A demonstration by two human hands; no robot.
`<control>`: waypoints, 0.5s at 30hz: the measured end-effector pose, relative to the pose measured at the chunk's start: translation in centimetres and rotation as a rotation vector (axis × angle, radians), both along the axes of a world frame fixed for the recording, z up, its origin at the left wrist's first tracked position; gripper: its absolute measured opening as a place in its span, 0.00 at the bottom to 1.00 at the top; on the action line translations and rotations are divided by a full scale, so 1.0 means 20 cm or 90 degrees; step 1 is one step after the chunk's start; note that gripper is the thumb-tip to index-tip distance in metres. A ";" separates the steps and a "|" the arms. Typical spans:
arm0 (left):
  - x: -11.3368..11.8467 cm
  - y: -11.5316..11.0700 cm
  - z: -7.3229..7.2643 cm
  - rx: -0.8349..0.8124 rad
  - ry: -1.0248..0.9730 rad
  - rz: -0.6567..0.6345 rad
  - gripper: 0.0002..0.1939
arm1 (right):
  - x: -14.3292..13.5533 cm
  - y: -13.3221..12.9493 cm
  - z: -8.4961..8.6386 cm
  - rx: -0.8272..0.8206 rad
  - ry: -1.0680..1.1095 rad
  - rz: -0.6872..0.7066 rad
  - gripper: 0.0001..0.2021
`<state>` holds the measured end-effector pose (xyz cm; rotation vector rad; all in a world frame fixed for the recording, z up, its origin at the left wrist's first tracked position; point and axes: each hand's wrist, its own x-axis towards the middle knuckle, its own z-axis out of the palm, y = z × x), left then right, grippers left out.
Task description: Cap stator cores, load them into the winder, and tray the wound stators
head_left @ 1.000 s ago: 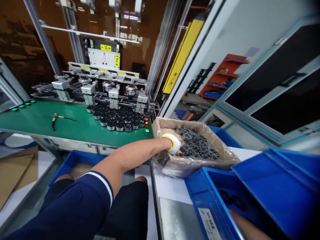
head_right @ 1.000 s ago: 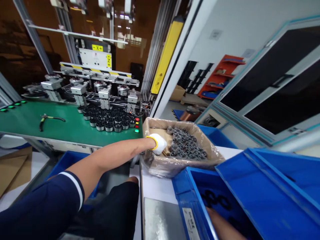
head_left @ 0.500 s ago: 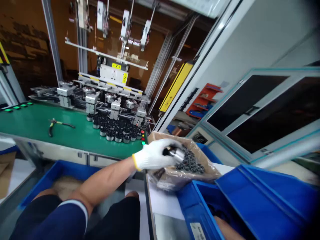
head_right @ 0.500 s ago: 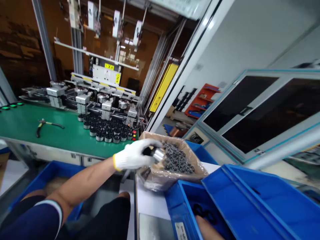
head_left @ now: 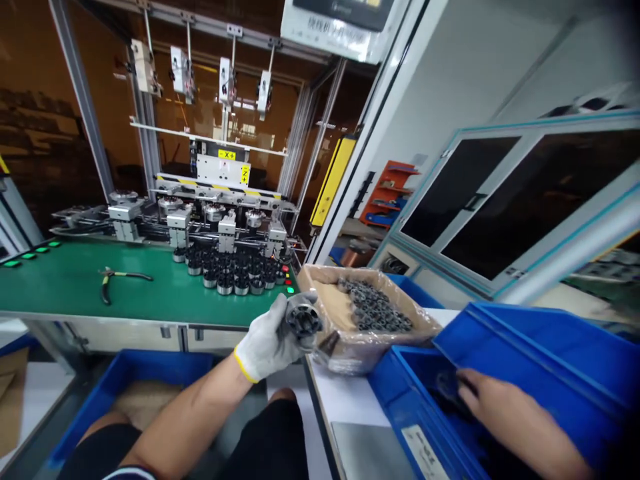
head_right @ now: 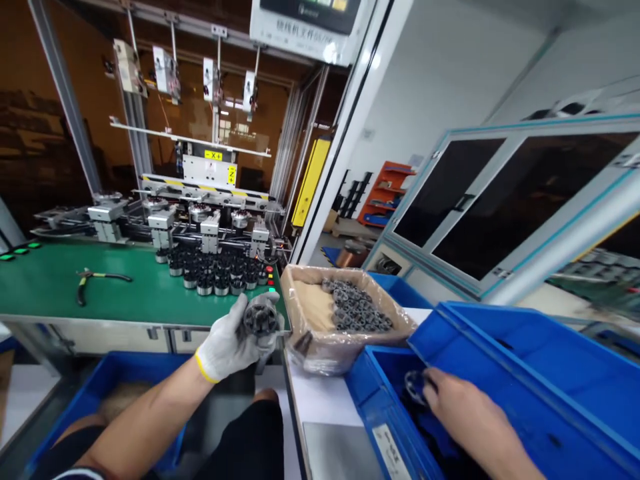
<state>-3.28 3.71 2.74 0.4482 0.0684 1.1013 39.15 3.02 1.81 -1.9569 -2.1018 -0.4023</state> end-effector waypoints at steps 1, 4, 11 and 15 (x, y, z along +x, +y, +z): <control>0.01 -0.01 -0.01 -0.005 -0.004 -0.002 0.29 | -0.03 0.00 0.07 0.046 -0.028 0.014 0.09; 0.03 -0.05 -0.05 -0.004 -0.004 0.002 0.30 | -0.26 -0.03 0.24 0.237 -0.064 0.161 0.10; 0.02 -0.13 -0.10 0.081 0.089 -0.033 0.29 | -0.98 -0.21 0.13 0.303 0.147 0.445 0.10; 0.05 -0.13 -0.11 0.091 0.166 -0.010 0.38 | -1.04 -0.31 0.04 0.328 0.193 0.476 0.11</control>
